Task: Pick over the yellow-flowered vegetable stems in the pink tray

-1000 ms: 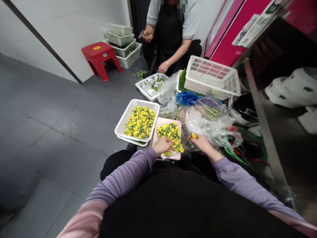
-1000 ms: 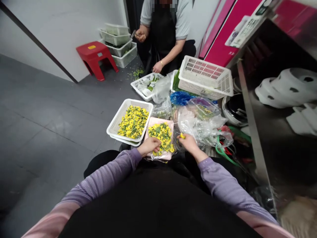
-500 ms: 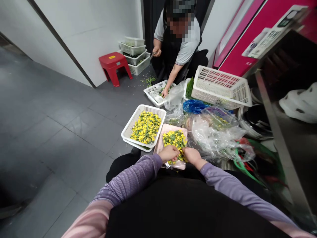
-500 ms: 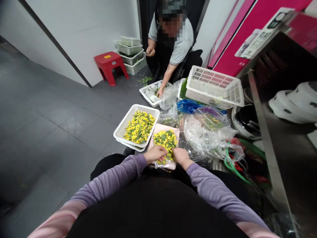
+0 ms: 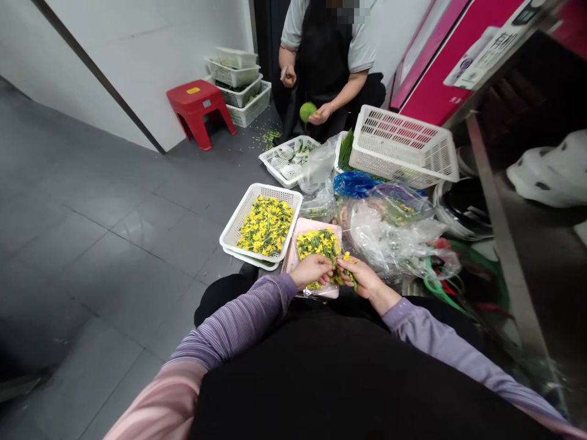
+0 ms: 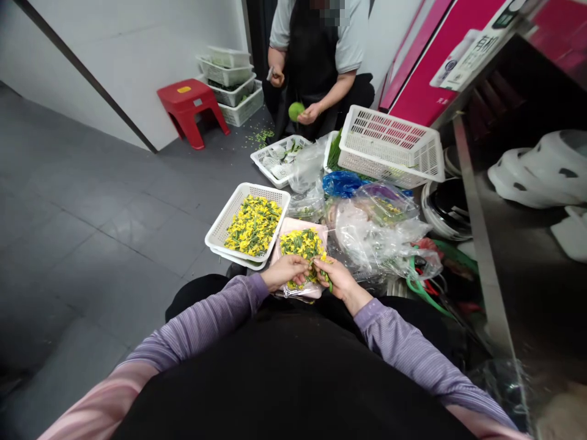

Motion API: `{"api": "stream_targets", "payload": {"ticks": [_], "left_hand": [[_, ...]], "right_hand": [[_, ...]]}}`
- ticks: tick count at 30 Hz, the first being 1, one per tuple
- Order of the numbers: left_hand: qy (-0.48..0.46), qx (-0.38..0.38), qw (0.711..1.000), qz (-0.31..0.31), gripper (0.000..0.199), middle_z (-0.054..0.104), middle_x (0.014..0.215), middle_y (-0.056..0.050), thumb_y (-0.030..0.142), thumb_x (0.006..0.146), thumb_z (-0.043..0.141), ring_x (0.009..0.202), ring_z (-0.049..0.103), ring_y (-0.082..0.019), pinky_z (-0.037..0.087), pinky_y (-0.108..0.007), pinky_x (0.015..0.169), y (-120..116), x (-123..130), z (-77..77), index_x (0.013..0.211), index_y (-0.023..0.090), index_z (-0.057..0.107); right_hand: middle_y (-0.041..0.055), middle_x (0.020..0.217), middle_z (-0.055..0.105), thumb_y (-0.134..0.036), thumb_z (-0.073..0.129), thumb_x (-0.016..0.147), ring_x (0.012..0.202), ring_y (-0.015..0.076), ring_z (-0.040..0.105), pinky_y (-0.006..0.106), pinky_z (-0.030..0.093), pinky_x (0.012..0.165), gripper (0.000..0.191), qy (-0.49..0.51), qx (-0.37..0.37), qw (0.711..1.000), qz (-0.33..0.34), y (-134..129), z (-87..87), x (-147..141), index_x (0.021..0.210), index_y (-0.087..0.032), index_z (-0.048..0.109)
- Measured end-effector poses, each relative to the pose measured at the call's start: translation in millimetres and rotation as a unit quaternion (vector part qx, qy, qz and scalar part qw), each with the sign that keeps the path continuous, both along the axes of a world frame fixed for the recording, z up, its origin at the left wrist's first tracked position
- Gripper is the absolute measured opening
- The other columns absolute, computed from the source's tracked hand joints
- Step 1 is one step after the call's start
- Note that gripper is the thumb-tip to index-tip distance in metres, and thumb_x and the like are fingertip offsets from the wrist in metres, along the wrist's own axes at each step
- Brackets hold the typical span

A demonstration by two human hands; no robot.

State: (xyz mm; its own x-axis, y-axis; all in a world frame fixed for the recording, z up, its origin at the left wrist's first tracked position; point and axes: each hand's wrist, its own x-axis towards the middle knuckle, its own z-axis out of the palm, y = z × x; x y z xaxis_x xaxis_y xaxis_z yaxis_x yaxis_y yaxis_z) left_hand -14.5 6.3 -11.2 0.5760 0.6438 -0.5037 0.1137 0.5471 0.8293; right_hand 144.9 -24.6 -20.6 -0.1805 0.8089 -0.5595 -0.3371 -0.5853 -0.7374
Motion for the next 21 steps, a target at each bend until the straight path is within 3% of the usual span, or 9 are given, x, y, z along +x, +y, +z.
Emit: {"api": "stream_targets", "payload": {"ticks": [6,10,14,16,18,19,21], "left_hand": [[-0.001,0.042,0.999,0.021,0.010,0.053,0.056,0.003,0.021,0.073,0.053,0.041,0.046,-0.003,0.040,-0.016,0.043,-1,-1,5.7,0.071,0.010,0.053],[0.012,0.073,0.997,-0.020,0.008,0.052,0.054,0.002,0.018,0.071,0.052,0.045,0.048,-0.005,0.039,-0.016,0.045,-1,-4,8.5,0.071,0.011,0.056],[0.072,0.061,0.996,-0.007,0.018,0.053,0.056,0.000,0.025,0.075,0.047,0.043,0.047,-0.005,0.037,-0.017,0.041,2,-5,2.0,0.070,0.011,0.056],[0.114,0.058,0.992,0.003,0.027,0.057,0.061,-0.003,0.031,0.078,0.043,0.044,0.048,-0.006,0.036,-0.018,0.041,5,-5,-5.2,0.072,0.010,0.058],[0.146,0.079,0.986,-0.005,0.029,0.059,0.065,-0.003,0.034,0.077,0.044,0.047,0.050,-0.007,0.037,-0.018,0.043,6,-5,-12.8,0.077,0.010,0.060],[0.158,0.097,0.983,-0.011,0.028,0.059,0.065,-0.003,0.034,0.075,0.047,0.050,0.051,-0.007,0.037,-0.018,0.045,6,-5,-16.2,0.079,0.010,0.061],[0.172,0.133,0.976,-0.023,0.026,0.059,0.063,-0.002,0.031,0.073,0.050,0.052,0.052,-0.008,0.038,-0.018,0.048,5,-4,-20.6,0.082,0.010,0.062]], "right_hand": [[-0.0072,0.052,0.039,-0.034,0.066,0.065,0.036,0.0017,0.025,0.015,0.015,0.032,0.028,0.026,-0.012,1.000,-0.007,0,0.9,-10,0.069,-0.017,0.043],[-0.0058,0.051,0.034,-0.034,0.054,0.071,0.038,0.0042,0.021,0.017,0.016,0.033,0.021,0.028,-0.050,0.998,0.021,1,1.5,-11,0.065,-0.018,0.041],[-0.0011,0.060,0.044,-0.032,0.040,0.074,0.039,0.0060,0.024,0.019,0.019,0.034,0.016,-0.033,0.009,0.999,-0.018,10,9.0,18,0.065,-0.019,0.040],[-0.0001,0.064,0.048,-0.032,0.038,0.074,0.040,0.0064,0.029,0.019,0.021,0.034,0.015,-0.120,0.045,0.992,-0.015,16,13.5,39,0.072,-0.018,0.045],[0.0004,0.064,0.051,-0.031,0.041,0.074,0.042,0.0074,0.037,0.019,0.026,0.036,0.021,-0.270,0.071,0.960,0.034,20,14.7,53,0.085,-0.017,0.051],[0.0011,0.064,0.053,-0.030,0.044,0.073,0.044,0.0085,0.041,0.020,0.030,0.039,0.024,-0.362,0.084,0.925,0.081,21,13.4,55,0.090,-0.016,0.053],[0.0048,0.069,0.058,-0.029,0.049,0.073,0.055,0.0125,0.052,0.023,0.039,0.050,0.025,-0.539,0.124,0.806,0.211,21,6.4,50,0.091,-0.014,0.058]]}}
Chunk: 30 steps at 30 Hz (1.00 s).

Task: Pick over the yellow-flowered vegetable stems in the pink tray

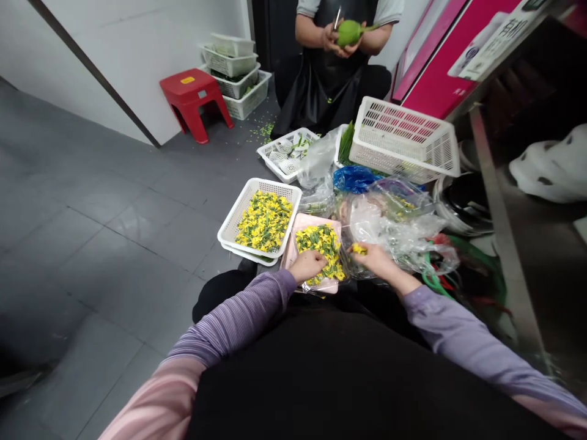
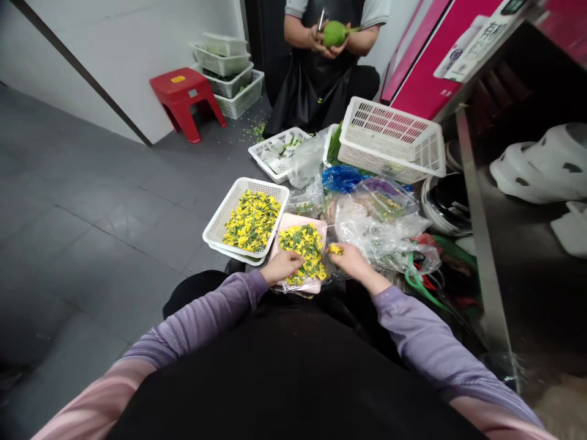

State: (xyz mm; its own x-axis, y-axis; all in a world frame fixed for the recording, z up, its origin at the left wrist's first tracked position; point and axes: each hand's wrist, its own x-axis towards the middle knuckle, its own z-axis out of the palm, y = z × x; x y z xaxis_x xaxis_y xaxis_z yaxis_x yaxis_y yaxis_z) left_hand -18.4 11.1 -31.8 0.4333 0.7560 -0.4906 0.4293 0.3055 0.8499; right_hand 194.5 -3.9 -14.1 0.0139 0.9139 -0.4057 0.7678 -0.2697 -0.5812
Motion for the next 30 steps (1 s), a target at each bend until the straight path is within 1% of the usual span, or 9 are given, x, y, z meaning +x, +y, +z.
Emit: {"api": "stream_targets", "payload": {"ticks": [1,4,8,11,15,20,24,27,30], "left_hand": [[0.002,0.008,1.000,-0.007,0.026,0.058,0.062,-0.002,0.031,0.073,0.050,0.052,0.051,-0.008,0.039,-0.018,0.049,-1,0,-0.8,0.082,0.010,0.063],[-0.004,-0.010,1.000,-0.023,0.024,0.057,0.061,-0.001,0.029,0.073,0.050,0.049,0.050,-0.008,0.038,-0.019,0.046,-3,1,2.6,0.082,0.010,0.062],[-0.006,-0.056,0.998,-0.029,0.019,0.056,0.059,0.000,0.026,0.072,0.051,0.045,0.048,-0.007,0.037,-0.018,0.042,-5,0,12.1,0.078,0.011,0.060],[-0.010,-0.060,0.998,-0.023,0.017,0.055,0.060,0.000,0.025,0.073,0.050,0.045,0.049,-0.007,0.037,-0.018,0.042,-6,-1,13.6,0.077,0.011,0.060],[0.013,-0.026,0.999,-0.027,0.020,0.056,0.061,-0.001,0.027,0.073,0.049,0.048,0.050,-0.009,0.039,-0.020,0.045,-6,-1,6.0,0.080,0.012,0.061],[0.048,0.110,0.992,-0.027,0.026,0.061,0.074,-0.002,0.027,0.069,0.053,0.064,0.054,-0.011,0.042,-0.021,0.061,-8,-1,-0.4,0.091,0.016,0.061],[-0.020,0.015,0.997,-0.068,0.023,0.058,0.067,0.000,0.030,0.075,0.047,0.049,0.050,-0.008,0.041,-0.021,0.051,-12,-1,5.6,0.083,0.014,0.061],[-0.046,-0.061,0.996,-0.048,0.021,0.055,0.062,0.002,0.029,0.076,0.047,0.043,0.046,-0.006,0.040,-0.020,0.046,-13,-2,15.2,0.079,0.013,0.059],[-0.063,-0.077,0.994,-0.033,0.019,0.053,0.059,0.003,0.029,0.076,0.049,0.041,0.044,-0.005,0.039,-0.019,0.044,-13,-3,24.8,0.077,0.012,0.058]], "right_hand": [[0.0075,0.075,0.061,-0.027,0.050,0.073,0.064,0.0154,0.056,0.025,0.042,0.057,0.023,-0.103,0.002,0.991,0.081,-1,-5.3,-7,0.089,-0.014,0.060],[0.0152,0.089,0.063,-0.013,0.042,0.079,0.081,0.0227,0.061,0.032,0.044,0.070,0.023,-0.307,-0.015,0.913,0.267,-6,-23.9,-37,0.089,-0.012,0.062],[0.0205,0.086,0.063,-0.002,0.037,0.077,0.079,0.0252,0.063,0.033,0.046,0.066,0.028,-0.341,-0.016,0.892,0.297,-6,-39.7,-61,0.087,-0.006,0.064],[0.0172,0.085,0.064,-0.002,0.039,0.077,0.079,0.0247,0.063,0.031,0.046,0.066,0.028,-0.341,-0.001,0.885,0.317,-4,-36.6,-59,0.086,-0.008,0.064],[0.0120,0.082,0.064,-0.008,0.041,0.077,0.076,0.0219,0.063,0.028,0.045,0.064,0.025,-0.327,0.037,0.896,0.299,-6,-15.0,-45,0.087,-0.014,0.063],[0.0060,0.086,0.063,-0.017,0.047,0.073,0.079,0.0185,0.060,0.025,0.041,0.066,0.019,-0.226,0.076,0.944,0.228,-8,13.4,-40,0.085,-0.022,0.062],[0.0010,0.076,0.064,-0.024,0.048,0.071,0.074,0.0155,0.058,0.022,0.040,0.066,0.015,-0.044,0.079,0.987,0.135,-6,18.2,-44,0.077,-0.020,0.061],[-0.0007,0.067,0.062,-0.028,0.049,0.068,0.067,0.0150,0.056,0.022,0.041,0.064,0.015,0.049,0.075,0.992,0.084,-4,13.8,-45,0.073,-0.018,0.060],[-0.0010,0.066,0.061,-0.029,0.050,0.067,0.066,0.0154,0.055,0.022,0.041,0.064,0.016,0.068,0.072,0.992,0.077,-5,8.3,-43,0.071,-0.017,0.060]]}}
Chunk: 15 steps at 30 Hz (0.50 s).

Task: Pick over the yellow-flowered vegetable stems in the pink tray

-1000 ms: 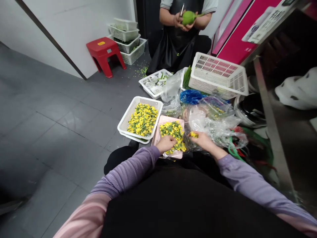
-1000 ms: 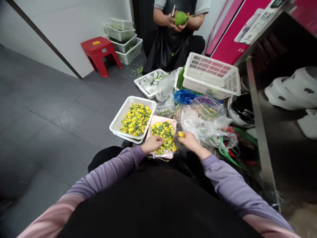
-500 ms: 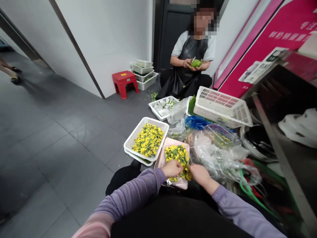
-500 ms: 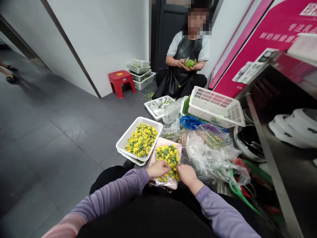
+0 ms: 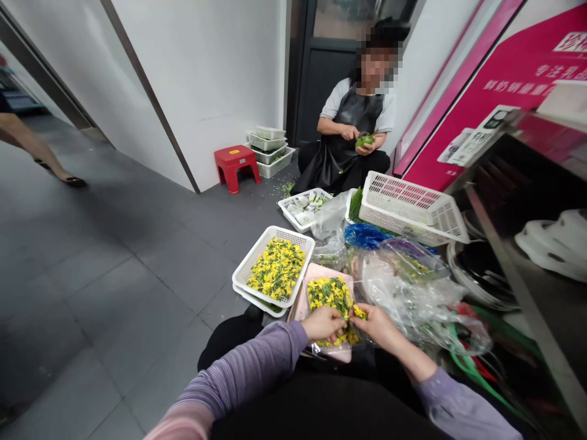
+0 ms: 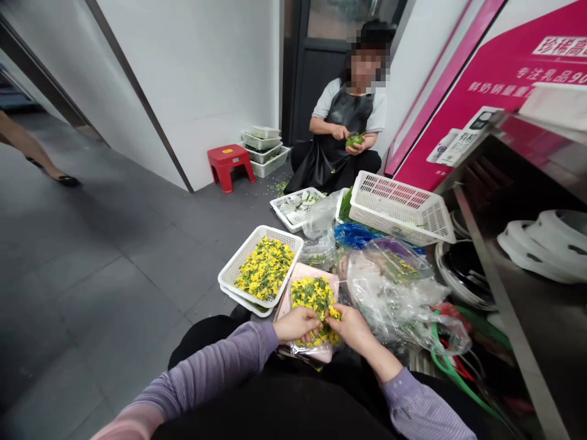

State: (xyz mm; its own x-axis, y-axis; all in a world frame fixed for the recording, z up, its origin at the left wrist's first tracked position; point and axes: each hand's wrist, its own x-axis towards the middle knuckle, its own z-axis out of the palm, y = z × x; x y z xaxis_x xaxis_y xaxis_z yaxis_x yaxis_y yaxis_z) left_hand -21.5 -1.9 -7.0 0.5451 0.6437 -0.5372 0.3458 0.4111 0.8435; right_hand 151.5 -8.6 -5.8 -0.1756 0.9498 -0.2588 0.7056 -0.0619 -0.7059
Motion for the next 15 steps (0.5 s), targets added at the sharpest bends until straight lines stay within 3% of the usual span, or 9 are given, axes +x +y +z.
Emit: {"api": "stream_targets", "payload": {"ticks": [15], "left_hand": [[-0.047,-0.024,0.998,0.044,0.019,0.049,0.052,0.004,0.026,0.080,0.042,0.036,0.043,-0.005,0.035,-0.017,0.037,0,-1,5.7,0.072,0.012,0.054]], "right_hand": [[0.0011,0.069,0.062,-0.033,0.051,0.067,0.070,0.0178,0.056,0.025,0.042,0.068,0.017,0.055,0.048,0.997,-0.016,2,18.9,-5,0.069,-0.018,0.057]]}}
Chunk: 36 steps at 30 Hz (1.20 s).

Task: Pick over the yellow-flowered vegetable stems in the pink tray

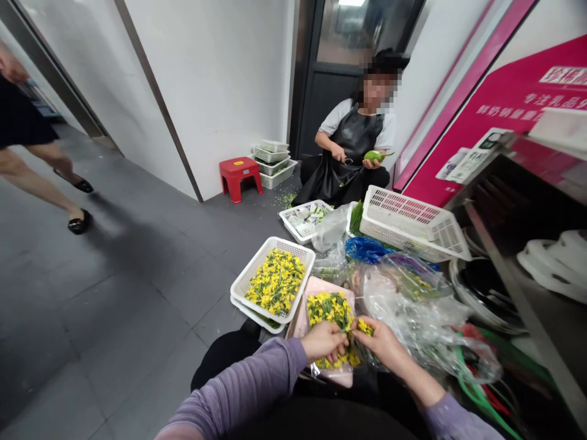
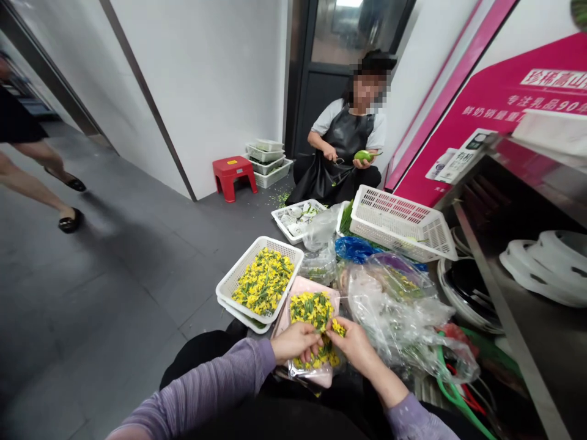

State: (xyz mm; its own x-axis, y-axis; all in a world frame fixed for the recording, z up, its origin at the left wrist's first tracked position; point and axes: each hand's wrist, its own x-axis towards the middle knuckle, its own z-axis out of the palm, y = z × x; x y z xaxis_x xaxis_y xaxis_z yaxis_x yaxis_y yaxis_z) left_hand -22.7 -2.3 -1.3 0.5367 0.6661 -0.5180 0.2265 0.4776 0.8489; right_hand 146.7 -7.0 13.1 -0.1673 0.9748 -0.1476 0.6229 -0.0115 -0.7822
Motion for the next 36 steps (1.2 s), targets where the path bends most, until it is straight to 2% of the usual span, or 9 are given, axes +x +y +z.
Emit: {"api": "stream_targets", "payload": {"ticks": [9,17,20,22,23,25,27,32,36], "left_hand": [[-0.002,0.012,1.000,0.007,0.022,0.049,0.051,0.004,0.034,0.074,0.051,0.036,0.043,-0.005,0.034,-0.018,0.038,-1,-1,1.2,0.071,0.012,0.055],[-0.020,0.009,1.000,0.019,0.029,0.049,0.050,0.004,0.038,0.077,0.045,0.035,0.042,-0.005,0.033,-0.017,0.036,1,-1,-4.0,0.070,0.011,0.054],[-0.029,0.007,0.999,0.018,0.027,0.049,0.051,0.003,0.036,0.077,0.045,0.035,0.042,-0.005,0.033,-0.017,0.037,1,-2,-3.3,0.070,0.012,0.054],[-0.034,0.012,0.999,0.021,0.026,0.049,0.051,0.003,0.034,0.078,0.044,0.036,0.042,-0.005,0.033,-0.017,0.037,1,-2,-1.7,0.070,0.012,0.054],[-0.034,0.017,0.999,0.024,0.025,0.049,0.052,0.003,0.034,0.078,0.044,0.036,0.042,-0.005,0.033,-0.018,0.037,0,-2,-0.9,0.071,0.012,0.054],[-0.026,0.032,0.999,0.030,0.025,0.048,0.052,0.004,0.033,0.078,0.044,0.036,0.041,-0.005,0.032,-0.018,0.038,0,-3,-0.8,0.073,0.011,0.056],[-0.003,0.053,0.998,0.024,0.027,0.047,0.051,0.004,0.034,0.077,0.044,0.036,0.039,-0.004,0.031,-0.018,0.038,-1,-2,-3.2,0.074,0.011,0.058],[0.072,0.133,0.988,-0.026,0.030,0.047,0.052,0.004,0.037,0.075,0.046,0.040,0.038,-0.005,0.031,-0.018,0.041,-3,-1,-16.5,0.077,0.011,0.062],[0.094,0.132,0.986,-0.034,0.034,0.049,0.054,0.003,0.035,0.077,0.040,0.041,0.040,-0.006,0.033,-0.019,0.042,-2,-2,-20.0,0.084,0.011,0.062]], "right_hand": [[-0.0002,0.067,0.061,-0.028,0.050,0.070,0.068,0.0165,0.056,0.023,0.041,0.067,0.013,-0.005,0.018,0.999,0.032,-5,-9.8,-3,0.070,-0.017,0.058],[0.0003,0.067,0.060,-0.033,0.052,0.069,0.068,0.0174,0.054,0.025,0.041,0.067,0.016,-0.001,0.022,1.000,-0.002,-6,-4.5,-3,0.070,-0.017,0.058],[0.0005,0.067,0.059,-0.035,0.058,0.065,0.068,0.0166,0.053,0.025,0.042,0.064,0.018,0.061,0.004,0.997,-0.037,-4,-5.7,-1,0.068,-0.017,0.057],[-0.0016,0.059,0.054,-0.038,0.062,0.064,0.057,0.0124,0.049,0.022,0.039,0.051,0.023,0.156,-0.059,0.982,-0.091,-6,-10.3,-1,0.072,-0.017,0.057],[-0.0035,0.054,0.049,-0.041,0.062,0.064,0.049,0.0097,0.044,0.019,0.034,0.042,0.027,0.214,-0.109,0.963,-0.120,-8,-13.4,-2,0.075,-0.018,0.056],[-0.0072,0.048,0.038,-0.043,0.064,0.064,0.039,0.0052,0.032,0.016,0.020,0.033,0.031,0.321,-0.208,0.910,-0.161,-13,-19.8,-6,0.077,-0.017,0.053],[-0.0081,0.048,0.035,-0.042,0.067,0.062,0.037,0.0024,0.027,0.014,0.013,0.032,0.033,0.383,-0.268,0.867,-0.171,-19,-24.7,-13,0.072,-0.016,0.050],[-0.0071,0.050,0.041,-0.038,0.071,0.060,0.036,0.0012,0.031,0.012,0.016,0.031,0.035,0.424,-0.268,0.836,-0.223,-24,-28.5,-30,0.068,-0.016,0.045],[-0.0068,0.048,0.041,-0.037,0.071,0.060,0.036,0.0007,0.031,0.012,0.017,0.030,0.037,0.440,-0.261,0.824,-0.244,-21,-30.7,-29,0.061,-0.015,0.041]]}}
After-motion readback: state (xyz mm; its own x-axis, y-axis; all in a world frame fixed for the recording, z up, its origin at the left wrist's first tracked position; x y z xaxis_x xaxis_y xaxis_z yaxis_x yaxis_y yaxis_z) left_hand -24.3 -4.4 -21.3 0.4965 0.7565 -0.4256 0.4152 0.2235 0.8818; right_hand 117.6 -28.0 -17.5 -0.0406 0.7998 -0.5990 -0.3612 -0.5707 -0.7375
